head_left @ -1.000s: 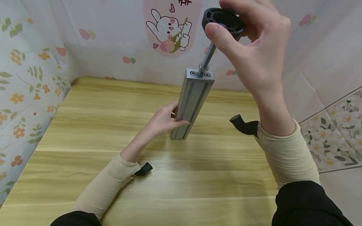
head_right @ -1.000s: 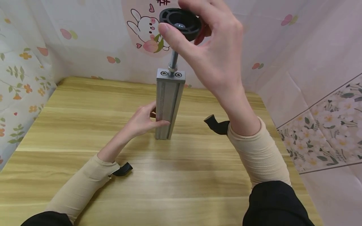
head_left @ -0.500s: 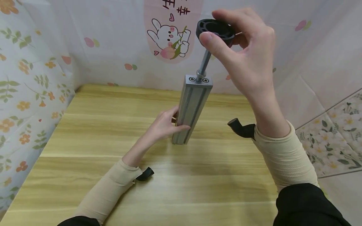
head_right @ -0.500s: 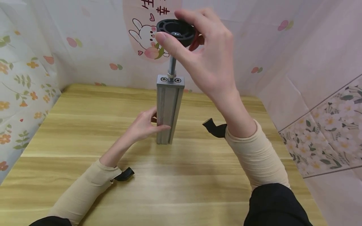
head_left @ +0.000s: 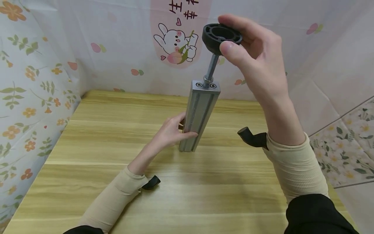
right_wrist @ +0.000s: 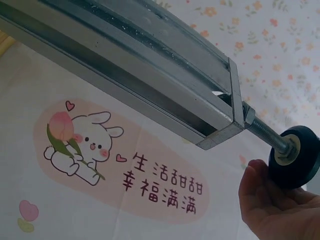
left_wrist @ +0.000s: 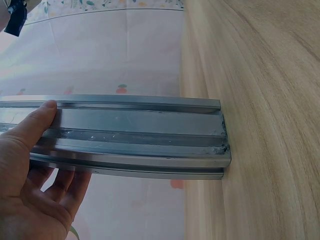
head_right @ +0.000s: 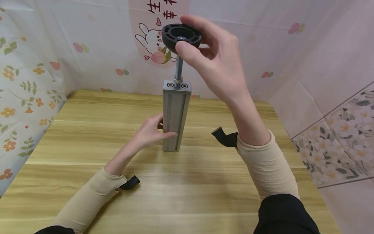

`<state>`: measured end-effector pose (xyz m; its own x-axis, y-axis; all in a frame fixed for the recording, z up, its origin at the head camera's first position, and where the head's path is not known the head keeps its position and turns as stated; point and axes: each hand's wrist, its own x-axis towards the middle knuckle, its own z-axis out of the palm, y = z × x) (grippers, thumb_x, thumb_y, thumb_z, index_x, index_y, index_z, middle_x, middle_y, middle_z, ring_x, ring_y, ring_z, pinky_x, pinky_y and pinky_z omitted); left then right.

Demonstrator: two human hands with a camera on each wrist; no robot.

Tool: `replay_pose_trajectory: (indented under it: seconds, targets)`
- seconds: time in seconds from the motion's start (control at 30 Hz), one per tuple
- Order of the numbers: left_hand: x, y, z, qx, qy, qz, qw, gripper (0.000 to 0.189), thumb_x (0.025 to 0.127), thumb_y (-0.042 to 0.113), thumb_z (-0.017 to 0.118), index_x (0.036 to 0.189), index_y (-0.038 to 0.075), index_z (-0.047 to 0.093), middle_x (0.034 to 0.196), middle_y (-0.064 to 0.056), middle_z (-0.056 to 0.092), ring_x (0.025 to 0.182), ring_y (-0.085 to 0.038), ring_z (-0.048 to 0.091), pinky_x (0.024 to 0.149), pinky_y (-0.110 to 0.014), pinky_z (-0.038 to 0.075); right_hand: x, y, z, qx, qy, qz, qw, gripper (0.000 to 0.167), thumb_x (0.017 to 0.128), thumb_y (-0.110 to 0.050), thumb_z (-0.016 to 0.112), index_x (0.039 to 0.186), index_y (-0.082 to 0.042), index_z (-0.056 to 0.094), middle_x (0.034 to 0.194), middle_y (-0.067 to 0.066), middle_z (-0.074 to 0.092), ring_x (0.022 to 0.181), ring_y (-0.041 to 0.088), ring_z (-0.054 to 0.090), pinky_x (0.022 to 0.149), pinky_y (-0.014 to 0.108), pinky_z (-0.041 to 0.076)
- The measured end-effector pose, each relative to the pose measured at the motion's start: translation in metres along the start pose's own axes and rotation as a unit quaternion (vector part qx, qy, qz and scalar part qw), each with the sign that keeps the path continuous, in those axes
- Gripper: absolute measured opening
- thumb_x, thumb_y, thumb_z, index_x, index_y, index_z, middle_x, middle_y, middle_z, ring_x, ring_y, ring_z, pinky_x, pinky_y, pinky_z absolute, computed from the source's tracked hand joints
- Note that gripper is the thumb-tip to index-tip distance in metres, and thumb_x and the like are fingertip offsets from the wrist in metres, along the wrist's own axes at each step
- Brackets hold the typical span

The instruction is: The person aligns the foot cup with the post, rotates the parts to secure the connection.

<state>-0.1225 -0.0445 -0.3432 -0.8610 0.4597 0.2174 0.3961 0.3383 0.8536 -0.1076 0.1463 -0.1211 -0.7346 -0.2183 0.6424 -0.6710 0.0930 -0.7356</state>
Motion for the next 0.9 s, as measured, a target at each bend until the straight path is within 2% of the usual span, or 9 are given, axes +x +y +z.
replay_pose_trajectory:
  seconds: [0.07, 0.13, 0.23, 0.37, 0.47, 0.57, 0.67, 0.77, 0.9]
  targets:
    - [0.0, 0.0, 0.001, 0.0, 0.0, 0.002, 1.0, 0.058, 0.085, 0.023, 0.085, 0.135, 0.01, 0.059, 0.114, -0.01, 0.074, 0.098, -0.025, 0.073, 0.08, -0.034, 0.061, -0.001, 0.001, 0.0, 0.005, -0.002, -0.009, 0.9999, 0.048, 0.085, -0.015, 0.068, 0.132, -0.001, 0.068, 0.125, 0.015, 0.068, 0.111, 0.027, 0.064, 0.097, 0.023, 0.049]
    - [0.0, 0.0, 0.001, -0.001, -0.001, 0.001, 1.0, 0.057, 0.085, 0.023, 0.084, 0.135, 0.01, 0.059, 0.114, -0.01, 0.074, 0.097, -0.025, 0.073, 0.08, -0.034, 0.061, -0.002, 0.002, 0.002, 0.022, 0.003, 0.0, 0.9997, 0.049, 0.085, -0.015, 0.069, 0.132, -0.002, 0.068, 0.125, 0.014, 0.067, 0.111, 0.027, 0.064, 0.096, 0.023, 0.049]
    - [-0.001, 0.0, 0.002, -0.003, -0.001, -0.002, 1.0, 0.056, 0.085, 0.023, 0.084, 0.134, 0.01, 0.06, 0.113, -0.01, 0.075, 0.097, -0.025, 0.073, 0.079, -0.033, 0.061, -0.004, 0.005, 0.004, 0.018, 0.01, -0.014, 0.9997, 0.049, 0.086, -0.015, 0.07, 0.133, -0.002, 0.067, 0.126, 0.014, 0.067, 0.113, 0.028, 0.064, 0.099, 0.024, 0.05]
    - [-0.001, 0.0, 0.001, 0.001, 0.001, -0.001, 1.0, 0.054, 0.085, 0.022, 0.084, 0.132, 0.01, 0.061, 0.113, -0.01, 0.075, 0.096, -0.025, 0.073, 0.079, -0.034, 0.061, -0.005, 0.007, 0.008, 0.027, 0.036, -0.002, 0.999, 0.052, 0.083, -0.013, 0.076, 0.133, -0.001, 0.066, 0.124, 0.011, 0.068, 0.116, 0.027, 0.062, 0.103, 0.029, 0.05]
    - [-0.001, 0.001, 0.001, 0.004, -0.001, -0.002, 1.0, 0.055, 0.085, 0.023, 0.084, 0.132, 0.01, 0.061, 0.113, -0.01, 0.075, 0.097, -0.025, 0.073, 0.079, -0.034, 0.061, -0.006, 0.006, 0.011, 0.043, 0.062, 0.021, 0.9969, 0.055, 0.08, -0.013, 0.083, 0.131, -0.001, 0.067, 0.122, 0.01, 0.069, 0.114, 0.026, 0.063, 0.101, 0.03, 0.051]
    - [0.0, 0.001, 0.001, 0.005, -0.004, -0.004, 1.0, 0.056, 0.085, 0.023, 0.084, 0.134, 0.01, 0.06, 0.113, -0.01, 0.075, 0.097, -0.025, 0.073, 0.079, -0.034, 0.061, -0.006, 0.005, 0.014, 0.04, 0.08, 0.024, 0.9957, 0.054, 0.079, -0.012, 0.085, 0.129, -0.002, 0.068, 0.12, 0.01, 0.069, 0.112, 0.026, 0.064, 0.098, 0.029, 0.052]
    - [0.0, 0.001, 0.001, 0.005, -0.005, -0.004, 1.0, 0.057, 0.085, 0.023, 0.084, 0.135, 0.01, 0.06, 0.114, -0.01, 0.075, 0.098, -0.025, 0.073, 0.08, -0.034, 0.061, -0.005, 0.005, 0.018, 0.053, 0.091, 0.031, 0.9939, 0.051, 0.078, -0.008, 0.083, 0.126, -0.002, 0.068, 0.117, 0.01, 0.069, 0.109, 0.025, 0.064, 0.099, 0.03, 0.052]
    - [-0.001, 0.001, 0.001, 0.006, -0.004, -0.006, 1.0, 0.058, 0.085, 0.024, 0.084, 0.135, 0.01, 0.06, 0.116, -0.011, 0.075, 0.099, -0.026, 0.073, 0.08, -0.035, 0.061, -0.004, 0.005, 0.024, 0.095, 0.096, 0.04, 0.9901, 0.048, 0.078, -0.003, 0.079, 0.123, -0.002, 0.067, 0.113, 0.01, 0.068, 0.105, 0.025, 0.063, 0.096, 0.03, 0.053]
    - [-0.002, 0.002, 0.001, 0.006, -0.003, -0.011, 0.9999, 0.058, 0.085, 0.024, 0.084, 0.135, 0.009, 0.06, 0.116, -0.011, 0.074, 0.099, -0.026, 0.073, 0.081, -0.035, 0.061, -0.004, 0.01, 0.027, 0.138, 0.082, 0.031, 0.9865, 0.043, 0.08, -0.003, 0.073, 0.123, -0.003, 0.064, 0.114, 0.013, 0.064, 0.103, 0.025, 0.061, 0.088, 0.028, 0.052]
